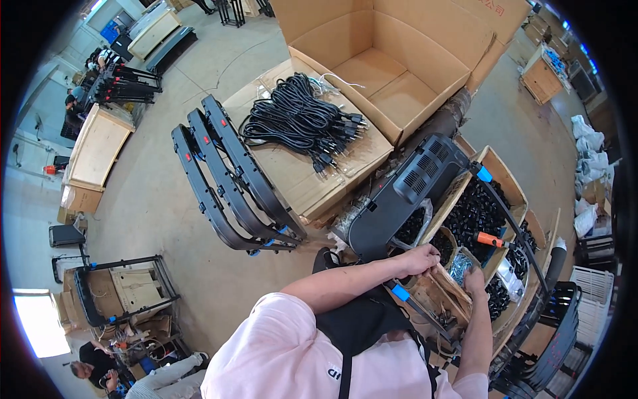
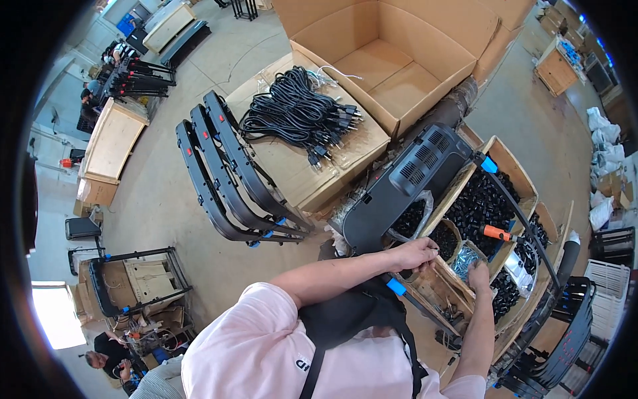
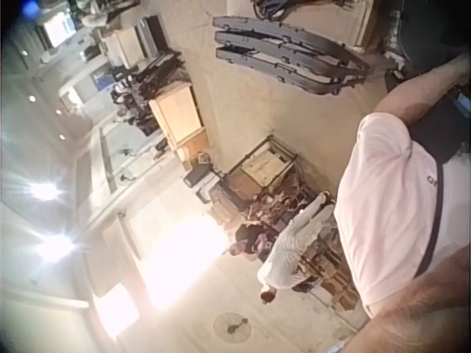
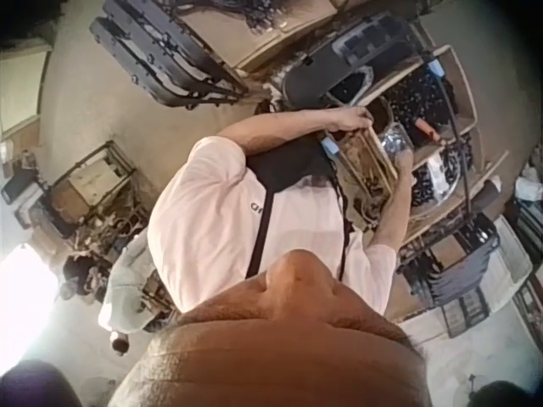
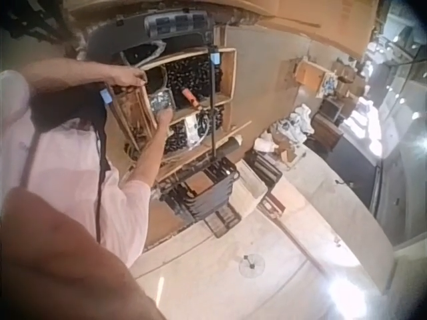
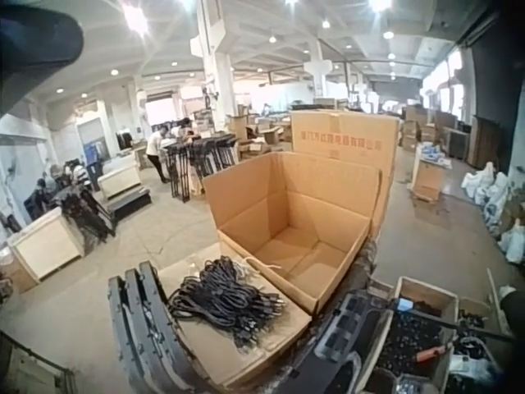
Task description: Assembling appliance base components by connecting wires and using a pneumatic screwdriver to secure parts.
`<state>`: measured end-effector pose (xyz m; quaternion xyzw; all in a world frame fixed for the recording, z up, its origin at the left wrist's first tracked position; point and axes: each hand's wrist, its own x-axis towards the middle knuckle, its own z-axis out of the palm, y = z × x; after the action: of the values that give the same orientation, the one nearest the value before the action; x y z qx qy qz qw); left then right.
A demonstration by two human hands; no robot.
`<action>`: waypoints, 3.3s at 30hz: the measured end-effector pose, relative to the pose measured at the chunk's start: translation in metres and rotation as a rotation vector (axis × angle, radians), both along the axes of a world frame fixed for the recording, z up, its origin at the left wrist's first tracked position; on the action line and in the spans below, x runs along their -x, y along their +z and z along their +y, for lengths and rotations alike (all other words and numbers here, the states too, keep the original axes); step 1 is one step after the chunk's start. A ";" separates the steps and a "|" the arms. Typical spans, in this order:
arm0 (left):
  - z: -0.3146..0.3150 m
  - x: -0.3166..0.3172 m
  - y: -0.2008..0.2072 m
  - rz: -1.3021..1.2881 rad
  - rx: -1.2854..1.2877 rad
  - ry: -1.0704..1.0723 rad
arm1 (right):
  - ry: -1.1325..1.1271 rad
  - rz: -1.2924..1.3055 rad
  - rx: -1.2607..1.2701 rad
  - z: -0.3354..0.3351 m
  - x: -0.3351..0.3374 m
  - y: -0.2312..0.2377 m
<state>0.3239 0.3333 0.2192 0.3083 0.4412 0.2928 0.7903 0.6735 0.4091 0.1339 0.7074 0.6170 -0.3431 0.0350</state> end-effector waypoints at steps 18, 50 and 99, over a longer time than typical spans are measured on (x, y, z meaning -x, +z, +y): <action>-0.014 0.052 0.018 -0.017 -0.152 0.005 | 0.643 0.250 -0.288 -0.025 0.190 0.193; -0.092 0.134 0.029 0.038 -0.091 0.427 | 0.767 0.272 -0.482 -0.023 0.340 0.156; 0.009 0.140 0.014 -0.326 0.081 0.409 | 0.833 0.411 -0.555 0.013 0.338 0.205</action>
<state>0.1842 0.3422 0.2329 0.1299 0.3724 0.4742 0.7871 0.3352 0.4219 0.3388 0.3039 0.9068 -0.2557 -0.1416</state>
